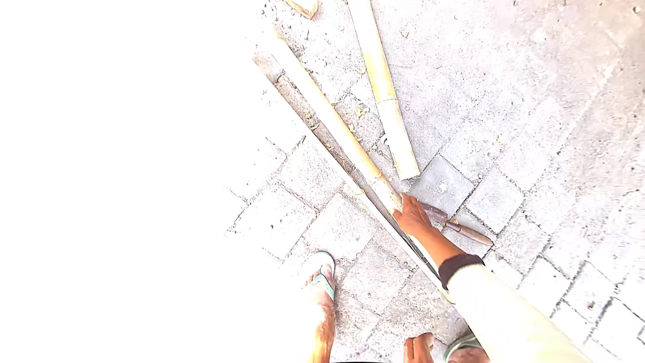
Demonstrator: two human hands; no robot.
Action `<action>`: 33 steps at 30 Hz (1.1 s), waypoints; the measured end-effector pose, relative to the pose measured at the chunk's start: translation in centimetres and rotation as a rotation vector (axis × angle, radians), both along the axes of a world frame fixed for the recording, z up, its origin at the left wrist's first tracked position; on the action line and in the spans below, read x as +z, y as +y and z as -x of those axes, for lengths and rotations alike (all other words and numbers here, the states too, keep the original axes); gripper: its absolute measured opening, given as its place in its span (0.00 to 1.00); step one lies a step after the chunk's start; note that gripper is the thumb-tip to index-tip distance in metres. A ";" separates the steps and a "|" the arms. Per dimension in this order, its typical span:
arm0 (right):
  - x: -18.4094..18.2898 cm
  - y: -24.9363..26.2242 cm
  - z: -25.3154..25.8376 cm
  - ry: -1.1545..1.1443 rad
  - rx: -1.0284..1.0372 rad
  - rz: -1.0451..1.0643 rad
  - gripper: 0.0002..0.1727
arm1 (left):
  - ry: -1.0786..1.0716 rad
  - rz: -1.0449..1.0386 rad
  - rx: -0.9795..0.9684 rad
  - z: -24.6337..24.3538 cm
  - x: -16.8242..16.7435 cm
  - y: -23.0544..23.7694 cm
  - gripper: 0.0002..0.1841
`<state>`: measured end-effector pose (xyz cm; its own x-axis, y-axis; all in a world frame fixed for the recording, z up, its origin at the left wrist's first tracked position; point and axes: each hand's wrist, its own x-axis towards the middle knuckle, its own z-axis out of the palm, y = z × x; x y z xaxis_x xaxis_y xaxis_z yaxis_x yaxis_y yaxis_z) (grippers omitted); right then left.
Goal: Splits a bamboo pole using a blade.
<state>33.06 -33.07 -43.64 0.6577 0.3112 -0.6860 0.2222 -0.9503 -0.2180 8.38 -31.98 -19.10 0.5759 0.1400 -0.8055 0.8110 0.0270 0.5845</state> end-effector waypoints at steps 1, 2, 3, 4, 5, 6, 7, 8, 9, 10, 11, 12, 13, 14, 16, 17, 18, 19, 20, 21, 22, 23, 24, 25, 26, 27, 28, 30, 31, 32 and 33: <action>-0.7 1.1 -0.3 0.002 -0.010 0.005 0.39 | 0.003 0.005 0.001 -0.1 0.1 0.5 0.25; -1.5 2.0 -0.5 0.005 -0.017 0.012 0.39 | 0.006 0.015 0.002 -0.2 0.3 0.9 0.25; -2.1 2.7 -0.7 0.012 -0.027 0.017 0.40 | 0.008 0.021 0.004 -0.2 0.4 1.2 0.25; -2.6 3.1 -0.7 0.015 -0.045 0.020 0.41 | 0.010 0.029 0.001 -0.3 0.5 1.6 0.25; -2.9 3.5 -0.7 0.010 -0.070 0.025 0.42 | 0.011 0.038 -0.005 -0.4 0.6 1.9 0.25; -3.1 3.9 -0.6 0.002 -0.096 0.036 0.44 | 0.011 0.045 -0.011 -0.5 0.7 2.3 0.25; -3.1 4.1 -0.6 0.004 -0.120 0.048 0.46 | 0.004 0.044 -0.017 -0.6 0.8 2.7 0.25; -3.0 4.3 -0.8 0.013 -0.133 0.056 0.48 | -0.005 0.034 -0.026 -0.7 0.8 3.2 0.25; -3.0 4.5 -1.0 0.027 -0.140 0.060 0.50 | -0.011 0.016 -0.038 -0.8 0.8 3.6 0.24; -2.9 4.7 -1.2 0.050 -0.154 0.060 0.51 | -0.010 0.000 -0.051 -0.7 0.8 4.0 0.24; -2.7 5.1 -1.4 0.088 -0.179 0.057 0.51 | -0.010 -0.015 -0.060 -0.5 0.7 4.4 0.24; -2.3 5.5 -1.5 0.129 -0.208 0.053 0.51 | -0.007 -0.024 -0.069 -0.3 0.5 4.6 0.24; -2.2 5.8 -1.5 0.161 -0.228 0.047 0.50 | -0.001 -0.027 -0.080 -0.1 0.3 4.7 0.24; -2.3 5.9 -1.3 0.183 -0.231 0.037 0.47 | 0.003 -0.030 -0.088 0.1 0.2 4.7 0.24; -2.7 5.9 -0.5 0.194 -0.201 -0.015 0.43 | -0.004 -0.043 -0.085 0.2 0.2 4.5 0.24; -2.8 5.8 -0.1 0.199 -0.193 -0.039 0.42 | -0.012 -0.052 -0.072 0.2 0.2 4.3 0.24; -2.7 5.7 0.1 0.204 -0.204 -0.064 0.41 | -0.010 -0.054 -0.060 0.0 0.3 4.1 0.24; -2.6 5.7 0.4 0.205 -0.223 -0.087 0.40 | -0.006 -0.056 -0.046 -0.2 0.4 3.9 0.23; -2.3 5.8 0.7 0.204 -0.246 -0.104 0.39 | -0.006 -0.058 -0.032 -0.4 0.5 3.7 0.23; -1.9 6.1 1.1 0.197 -0.270 -0.116 0.38 | 0.002 -0.056 -0.023 -0.5 0.5 3.5 0.23; -1.3 6.3 1.7 0.181 -0.290 -0.124 0.37 | 0.011 -0.044 -0.014 -0.6 0.6 3.3 0.24; -0.5 6.5 2.3 0.154 -0.303 -0.123 0.37 | 0.017 -0.035 0.000 -0.6 0.6 3.0 0.24; 0.2 6.6 2.8 0.106 -0.301 -0.112 0.37 | 0.020 -0.025 0.021 -0.6 0.5 2.7 0.24; 1.0 6.7 3.2 0.054 -0.286 -0.081 0.37 | 0.020 -0.018 0.051 -0.6 0.4 2.5 0.24; 2.1 6.9 3.4 0.016 -0.269 -0.038 0.38 | 0.028 -0.009 0.085 -0.6 0.4 2.4 0.25; 3.3 6.9 3.4 -0.009 -0.264 -0.009 0.38 | 0.044 -0.004 0.121 -0.5 0.4 2.4 0.25; 4.6 6.6 3.3 -0.021 -0.275 -0.011 0.38 | 0.061 0.004 0.161 -0.4 0.3 2.5 0.26; 7.4 5.3 2.5 -0.008 -0.327 -0.115 0.36 | 0.083 0.022 0.268 -0.3 -0.2 2.7 0.29; 9.1 4.5 2.2 0.024 -0.366 -0.219 0.35 | 0.087 0.028 0.322 -0.1 -0.5 2.8 0.32; 11.6 3.7 2.1 0.088 -0.413 -0.327 0.34 | 0.079 0.035 0.385 0.1 -0.9 2.9 0.36; 14.7 3.1 2.1 0.186 -0.463 -0.414 0.32 | 0.052 0.041 0.464 0.3 -1.1 3.0 0.41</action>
<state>30.99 -29.95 -28.96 0.6688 0.2871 -0.6857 -0.2672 -0.7680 -0.5821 8.11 -28.95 -20.21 0.4187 0.3404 -0.8419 0.7358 0.4163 0.5342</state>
